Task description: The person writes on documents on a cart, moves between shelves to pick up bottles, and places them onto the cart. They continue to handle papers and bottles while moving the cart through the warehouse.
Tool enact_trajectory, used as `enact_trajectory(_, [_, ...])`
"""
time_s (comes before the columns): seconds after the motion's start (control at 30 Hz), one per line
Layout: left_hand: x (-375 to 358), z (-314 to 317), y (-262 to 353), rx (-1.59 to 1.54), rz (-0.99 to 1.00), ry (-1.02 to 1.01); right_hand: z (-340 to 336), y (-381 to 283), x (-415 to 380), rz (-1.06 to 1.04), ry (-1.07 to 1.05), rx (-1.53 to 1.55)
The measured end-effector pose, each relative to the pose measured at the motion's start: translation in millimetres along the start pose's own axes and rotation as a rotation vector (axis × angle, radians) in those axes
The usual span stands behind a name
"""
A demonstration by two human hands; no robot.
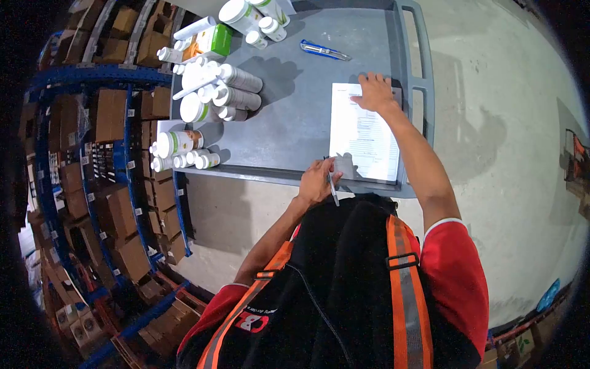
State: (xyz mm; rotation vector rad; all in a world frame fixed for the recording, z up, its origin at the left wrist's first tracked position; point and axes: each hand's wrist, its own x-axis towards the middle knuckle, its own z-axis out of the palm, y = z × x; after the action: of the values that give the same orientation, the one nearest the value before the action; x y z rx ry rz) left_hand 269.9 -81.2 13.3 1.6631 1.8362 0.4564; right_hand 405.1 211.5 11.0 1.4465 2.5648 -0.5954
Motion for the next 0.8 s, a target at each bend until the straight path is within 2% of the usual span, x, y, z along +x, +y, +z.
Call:
enact_trajectory(0.1, [-4.6,-8.2,7.2,-0.130,-0.005,0.119,-1.4,-12.5,39.8,0.000,0.079,-0.018])
enact_trajectory(0.2, [-14.8,-15.4,7.4,-0.261,-0.085,0.276,8.2,-31.4,95.1,-0.102,0.295,0.027])
enact_trajectory(0.33, [-41.0,-37.4,3.9,-0.279,-0.241,0.352,16.2,-63.0,156.3,-0.128,0.344,-0.031])
enact_trajectory(0.37, [-49.1,-38.6,-5.3,-0.196,-0.175,0.417,18.6,-69.1,166.8,-0.152,0.351,-0.054])
enact_trajectory(0.4, [-55.2,-45.6,-10.1,-0.224,-0.204,0.446,23.7,-77.4,168.8,-0.170,0.350,-0.076])
enact_trajectory(0.47, [-69.4,-61.7,-14.6,-0.294,-0.264,0.485,25.4,-101.8,155.3,-0.346,0.422,-0.094])
enact_trajectory(0.53, [-77.5,-78.1,-18.6,-0.306,-0.301,0.536,27.8,-135.4,108.3,-0.542,0.350,-0.087])
enact_trajectory(0.6, [-81.8,-89.8,-28.7,-0.299,-0.326,0.574,50.8,-165.5,40.4,-0.760,0.361,-0.071])
enact_trajectory(0.67, [-83.0,-90.7,-47.7,-0.353,-0.337,0.608,90.5,-192.3,-8.1,-0.871,0.359,-0.118])
enact_trajectory(0.8, [-62.4,-103.7,-54.0,-0.202,-0.305,0.549,128.4,-234.2,-47.9,-0.743,0.348,0.029])
